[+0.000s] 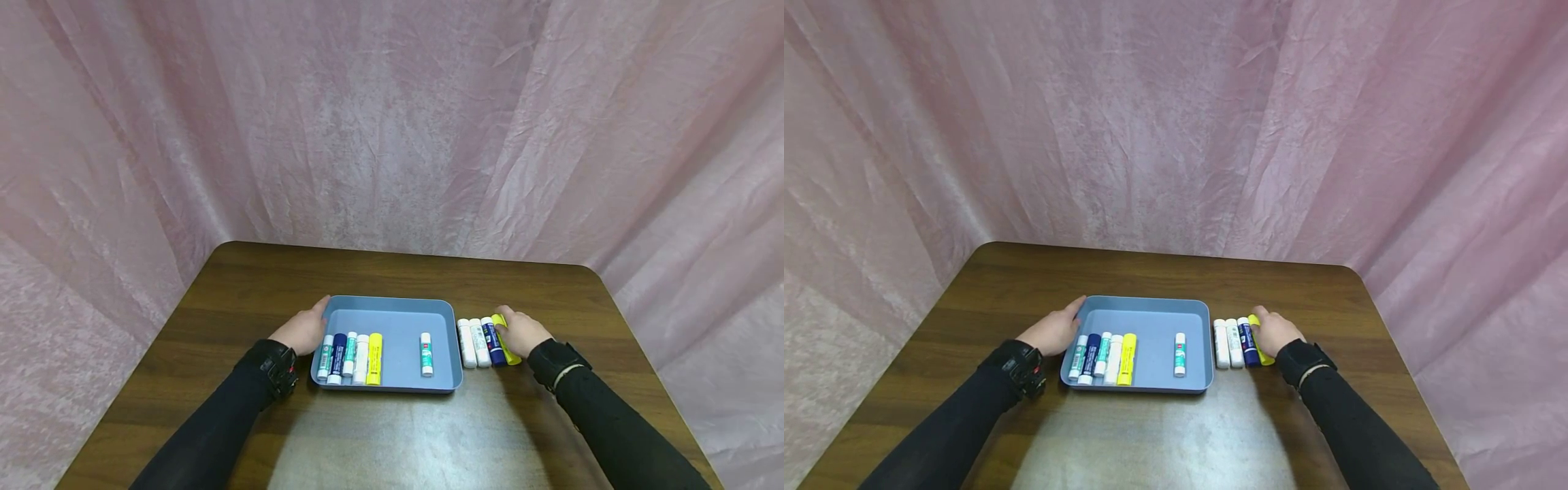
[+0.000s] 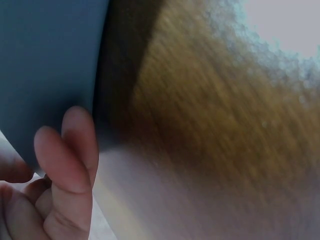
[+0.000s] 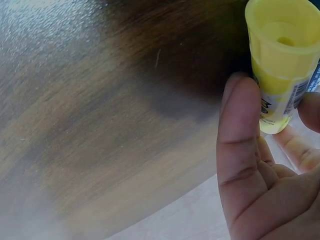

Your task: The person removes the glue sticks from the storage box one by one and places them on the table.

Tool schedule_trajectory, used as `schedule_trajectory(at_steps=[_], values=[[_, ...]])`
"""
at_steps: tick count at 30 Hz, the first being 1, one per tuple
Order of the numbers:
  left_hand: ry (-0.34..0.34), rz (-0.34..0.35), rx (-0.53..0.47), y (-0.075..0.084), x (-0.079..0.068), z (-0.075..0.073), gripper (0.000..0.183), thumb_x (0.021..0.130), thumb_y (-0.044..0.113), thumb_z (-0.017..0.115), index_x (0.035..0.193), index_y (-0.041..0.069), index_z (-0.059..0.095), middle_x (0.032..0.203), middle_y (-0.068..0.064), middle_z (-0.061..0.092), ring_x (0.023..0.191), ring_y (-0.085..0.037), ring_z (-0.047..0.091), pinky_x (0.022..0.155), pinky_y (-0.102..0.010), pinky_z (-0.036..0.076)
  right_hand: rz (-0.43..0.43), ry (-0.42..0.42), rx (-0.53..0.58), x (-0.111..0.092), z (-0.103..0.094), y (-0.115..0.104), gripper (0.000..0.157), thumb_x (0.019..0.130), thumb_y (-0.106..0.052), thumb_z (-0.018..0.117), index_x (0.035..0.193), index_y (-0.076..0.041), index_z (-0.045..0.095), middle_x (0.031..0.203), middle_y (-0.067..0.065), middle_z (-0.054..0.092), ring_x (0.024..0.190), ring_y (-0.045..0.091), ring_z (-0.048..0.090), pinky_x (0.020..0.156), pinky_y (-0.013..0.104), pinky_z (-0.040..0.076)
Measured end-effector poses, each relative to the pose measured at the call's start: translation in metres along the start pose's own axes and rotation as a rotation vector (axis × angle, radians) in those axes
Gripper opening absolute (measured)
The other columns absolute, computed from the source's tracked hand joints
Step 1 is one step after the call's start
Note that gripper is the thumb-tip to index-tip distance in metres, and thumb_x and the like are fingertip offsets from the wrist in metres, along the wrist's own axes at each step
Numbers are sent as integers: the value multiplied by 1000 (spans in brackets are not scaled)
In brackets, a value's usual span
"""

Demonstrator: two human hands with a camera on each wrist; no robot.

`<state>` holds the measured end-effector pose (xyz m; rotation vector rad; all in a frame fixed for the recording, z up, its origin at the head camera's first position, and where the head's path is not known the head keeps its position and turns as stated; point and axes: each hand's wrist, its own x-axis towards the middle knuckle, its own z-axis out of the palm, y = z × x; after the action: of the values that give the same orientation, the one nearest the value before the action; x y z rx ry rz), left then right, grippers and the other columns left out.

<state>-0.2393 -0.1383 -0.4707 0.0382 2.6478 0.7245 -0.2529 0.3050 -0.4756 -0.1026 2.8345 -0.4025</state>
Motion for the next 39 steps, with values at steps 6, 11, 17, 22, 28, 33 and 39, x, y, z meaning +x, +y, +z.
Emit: schedule_trajectory(at_steps=[6, 11, 17, 22, 28, 33, 39], values=[[8, 18, 21, 1, -3, -1, 61, 111, 21, 36, 165, 11, 10, 105, -16, 71, 69, -19, 62, 69, -35, 46, 1, -2, -2, 1, 0, 0, 47, 106, -25, 53, 147, -4, 43, 131, 29, 62, 107, 36, 62, 98, 59, 50], [5, 17, 14, 0, -2, -1, 61, 111, 21, 36, 165, 12, 9, 80, -7, 63, 56, -16, 53, 61, -33, 44, -1, -7, -8, -1, -1, -1, 47, 106, -24, 53, 147, -3, 43, 130, 30, 62, 107, 37, 63, 98, 59, 50], [-1, 13, -1, 1, -3, -1, 61, 111, 20, 35, 165, 13, 8, 63, -1, 47, 48, -15, 42, 55, -32, 40, -26, 10, -16, -1, -2, -1, 46, 105, -23, 54, 145, -3, 44, 130, 30, 62, 108, 38, 63, 98, 60, 50], [-2, 9, -9, 2, -2, -1, 61, 111, 21, 35, 165, 14, 8, 62, -1, 45, 47, -15, 39, 55, -32, 40, -45, 30, -10, 0, -3, 0, 44, 105, -21, 54, 144, -3, 46, 131, 30, 62, 112, 39, 63, 99, 60, 49], [-6, 12, -12, 2, -2, -1, 61, 111, 20, 35, 165, 13, 8, 63, -2, 48, 47, -15, 41, 55, -32, 40, -50, 66, -8, 0, -7, 0, 42, 105, -19, 52, 144, -4, 48, 134, 30, 60, 114, 40, 63, 99, 61, 49], [7, 21, 4, 2, -4, -1, 61, 111, 20, 36, 165, 11, 9, 101, -14, 70, 61, -17, 57, 64, -35, 45, -56, 104, -13, 0, -11, -3, 41, 106, -18, 51, 144, -4, 48, 134, 30, 59, 113, 42, 64, 97, 61, 50], [21, 21, 28, 3, -5, -2, 60, 111, 20, 36, 164, 10, 12, 148, -22, 54, 96, -22, 63, 89, -41, 47, -76, 134, 0, -5, -16, -13, 41, 106, -17, 50, 145, -4, 49, 133, 29, 58, 100, 37, 66, 89, 57, 55]])
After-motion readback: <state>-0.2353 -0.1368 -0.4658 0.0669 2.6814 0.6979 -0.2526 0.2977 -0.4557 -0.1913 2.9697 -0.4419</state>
